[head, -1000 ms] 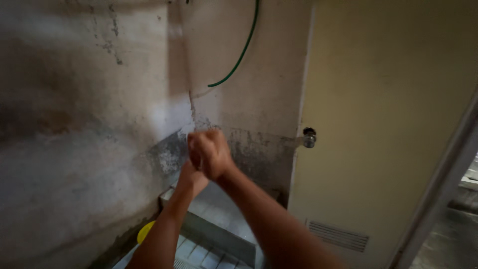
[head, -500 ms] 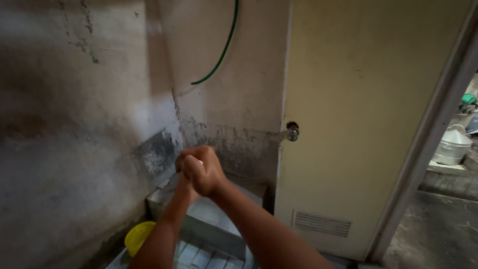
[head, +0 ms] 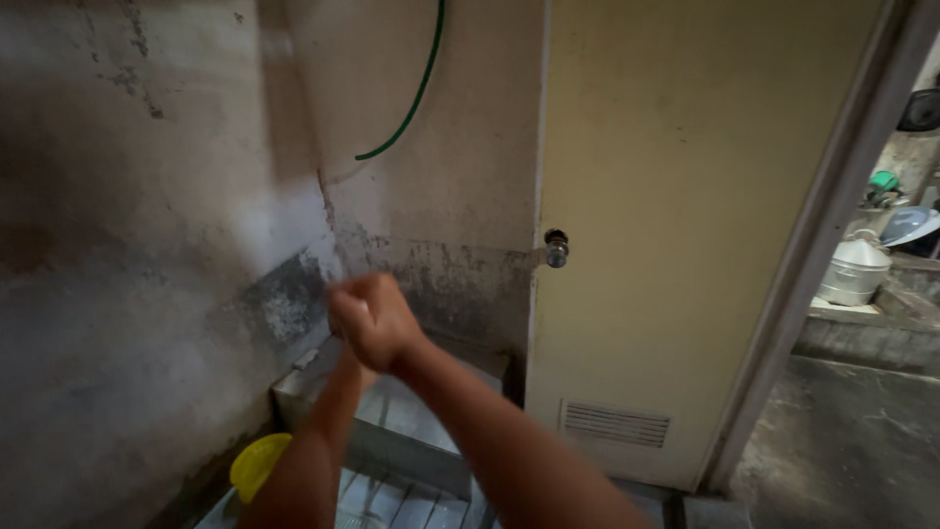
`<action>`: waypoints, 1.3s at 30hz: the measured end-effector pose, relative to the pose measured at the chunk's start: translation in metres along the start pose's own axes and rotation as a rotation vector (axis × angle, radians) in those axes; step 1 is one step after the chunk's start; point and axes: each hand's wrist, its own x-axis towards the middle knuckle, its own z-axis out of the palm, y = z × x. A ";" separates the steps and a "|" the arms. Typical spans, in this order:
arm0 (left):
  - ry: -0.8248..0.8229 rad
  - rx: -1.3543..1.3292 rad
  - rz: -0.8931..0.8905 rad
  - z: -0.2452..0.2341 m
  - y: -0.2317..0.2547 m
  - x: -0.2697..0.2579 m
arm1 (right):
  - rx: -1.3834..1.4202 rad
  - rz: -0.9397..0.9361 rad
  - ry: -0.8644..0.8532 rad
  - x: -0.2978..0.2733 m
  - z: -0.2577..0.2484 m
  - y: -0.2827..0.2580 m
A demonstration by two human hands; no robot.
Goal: The person scrubs the interior and edges of a squat toilet with a small brush and soapy water, سپس pours water from a yellow bucket over the area, and finally uses a long-handled brush to scrub the floor near the doorway.
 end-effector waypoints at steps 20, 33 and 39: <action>-0.154 -0.131 0.132 0.071 -0.024 0.015 | -0.009 -0.100 0.092 -0.013 -0.044 0.026; -0.319 0.037 -0.195 0.049 0.130 0.008 | -0.202 -0.216 0.092 0.000 -0.100 -0.015; -0.246 -0.112 -0.052 0.092 0.060 -0.017 | -0.105 -0.088 0.044 -0.058 -0.086 0.018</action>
